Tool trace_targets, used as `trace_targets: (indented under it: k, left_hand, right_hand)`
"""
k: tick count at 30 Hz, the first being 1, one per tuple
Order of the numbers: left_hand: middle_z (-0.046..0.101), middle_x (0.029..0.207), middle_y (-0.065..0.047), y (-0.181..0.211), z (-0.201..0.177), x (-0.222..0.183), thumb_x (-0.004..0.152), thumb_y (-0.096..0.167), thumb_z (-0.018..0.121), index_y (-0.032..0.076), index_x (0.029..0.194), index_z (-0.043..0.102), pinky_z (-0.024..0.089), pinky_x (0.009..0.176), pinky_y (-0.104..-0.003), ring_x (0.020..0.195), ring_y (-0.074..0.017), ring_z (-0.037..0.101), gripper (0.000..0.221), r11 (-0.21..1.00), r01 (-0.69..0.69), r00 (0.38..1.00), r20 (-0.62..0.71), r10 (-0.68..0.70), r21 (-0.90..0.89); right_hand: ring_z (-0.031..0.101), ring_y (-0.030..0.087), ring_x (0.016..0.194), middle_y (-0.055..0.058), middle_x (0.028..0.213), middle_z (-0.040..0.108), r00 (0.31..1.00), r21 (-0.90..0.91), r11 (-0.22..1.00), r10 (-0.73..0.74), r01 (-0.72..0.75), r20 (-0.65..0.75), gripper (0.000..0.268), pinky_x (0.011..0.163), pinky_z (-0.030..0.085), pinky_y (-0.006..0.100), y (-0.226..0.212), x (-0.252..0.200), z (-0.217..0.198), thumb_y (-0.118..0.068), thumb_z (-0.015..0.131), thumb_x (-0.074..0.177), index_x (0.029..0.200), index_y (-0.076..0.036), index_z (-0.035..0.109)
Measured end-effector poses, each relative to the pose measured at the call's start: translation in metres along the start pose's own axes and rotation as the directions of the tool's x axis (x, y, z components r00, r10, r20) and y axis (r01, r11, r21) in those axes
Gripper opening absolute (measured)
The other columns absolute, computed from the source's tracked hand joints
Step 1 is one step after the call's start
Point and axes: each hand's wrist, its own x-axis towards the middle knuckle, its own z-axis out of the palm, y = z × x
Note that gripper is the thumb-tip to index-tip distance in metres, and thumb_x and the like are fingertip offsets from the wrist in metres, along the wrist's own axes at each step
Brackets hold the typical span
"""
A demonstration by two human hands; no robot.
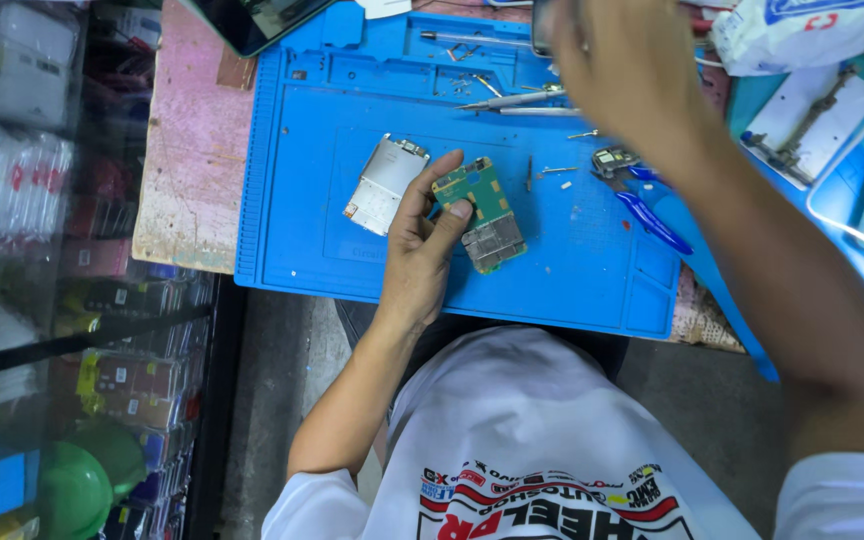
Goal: The person disassembles a mobile phone using a screwdriver and pliers, removing internal components like the logic board and screen, and then uses a small tool to pry a component from the chassis.
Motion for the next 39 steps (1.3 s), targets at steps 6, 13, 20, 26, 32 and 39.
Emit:
trace_targets:
  k: [6, 13, 20, 26, 32, 39]
  left_hand:
    - [0.064, 0.136, -0.011, -0.008, 0.003, 0.013, 0.104, 0.007, 0.066, 0.004, 0.151, 0.052, 0.055, 0.105, -0.032, 0.120, -0.0172, 0.064, 0.049, 1.000, -0.014, 0.999, -0.037, 0.014, -0.010]
    - [0.044, 0.155, -0.016, -0.017, 0.028, 0.015, 0.107, 0.040, 0.054, 0.021, 0.167, 0.012, 0.051, 0.113, -0.045, 0.136, -0.0282, 0.058, 0.076, 0.947, 0.050, 0.992, 0.124, -0.011, -0.317]
    - [0.041, 0.163, -0.026, -0.012, 0.017, 0.009, 0.108, 0.069, 0.026, 0.011, 0.171, 0.022, 0.051, 0.113, -0.053, 0.135, -0.0405, 0.059, 0.086, 0.723, 0.285, 0.942, 0.322, -0.090, -0.630]
    - [0.042, 0.162, -0.029, -0.013, 0.012, 0.008, 0.112, 0.055, 0.033, 0.005, 0.169, 0.023, 0.051, 0.113, -0.053, 0.134, -0.0429, 0.058, 0.077, 0.773, 0.306, 0.934, 0.332, -0.131, -0.555]
    - [0.043, 0.160, -0.027, -0.018, 0.012, 0.010, 0.109, 0.041, 0.037, 0.005, 0.167, 0.023, 0.053, 0.110, -0.051, 0.136, -0.0410, 0.059, 0.069, 0.736, 0.358, 0.926, 0.318, -0.203, -0.575]
    - [0.050, 0.157, -0.029, -0.016, 0.001, 0.006, 0.114, 0.041, 0.036, 0.000, 0.166, 0.028, 0.059, 0.096, -0.046, 0.120, -0.0337, 0.067, 0.066, 0.816, 0.283, 0.944, 0.298, -0.144, -0.504]
  right_hand:
    - [0.072, 0.017, 0.073, 0.009, 0.095, 0.075, 0.794, 0.486, 0.647, 0.345, -0.587, 0.500, 0.043, 0.059, 0.056, 0.031, -0.089, -0.085, -0.030, -0.032, 0.076, 0.092, 0.121, -0.002, 0.066]
    - [0.070, 0.027, 0.097, 0.010, 0.108, 0.071, 0.947, 0.389, 0.865, 0.261, -0.316, 0.187, 0.033, 0.081, 0.055, 0.040, -0.122, -0.095, -0.040, -0.029, 0.077, 0.091, 0.113, -0.005, 0.071]
    - [0.066, 0.029, 0.104, 0.007, 0.116, 0.069, 0.997, 0.352, 0.933, 0.068, -0.079, 0.044, 0.026, 0.090, 0.052, 0.044, -0.127, -0.096, -0.061, -0.016, 0.083, 0.086, 0.108, -0.008, 0.072]
    - [0.064, 0.029, 0.103, 0.006, 0.112, 0.067, 0.979, 0.302, 0.935, 0.204, -0.189, -0.020, 0.021, 0.088, 0.053, 0.042, -0.114, -0.108, -0.052, -0.007, 0.084, 0.089, 0.107, -0.008, 0.073]
    - [0.064, 0.028, 0.102, 0.007, 0.111, 0.067, 0.967, 0.323, 0.916, 0.255, -0.238, -0.012, 0.019, 0.086, 0.052, 0.040, -0.109, -0.104, -0.046, -0.006, 0.083, 0.091, 0.106, -0.007, 0.072]
    - [0.065, 0.028, 0.103, 0.008, 0.114, 0.067, 0.939, 0.191, 0.920, 0.329, -0.342, 0.097, 0.019, 0.087, 0.053, 0.040, -0.086, -0.111, -0.055, -0.010, 0.082, 0.096, 0.111, -0.005, 0.072]
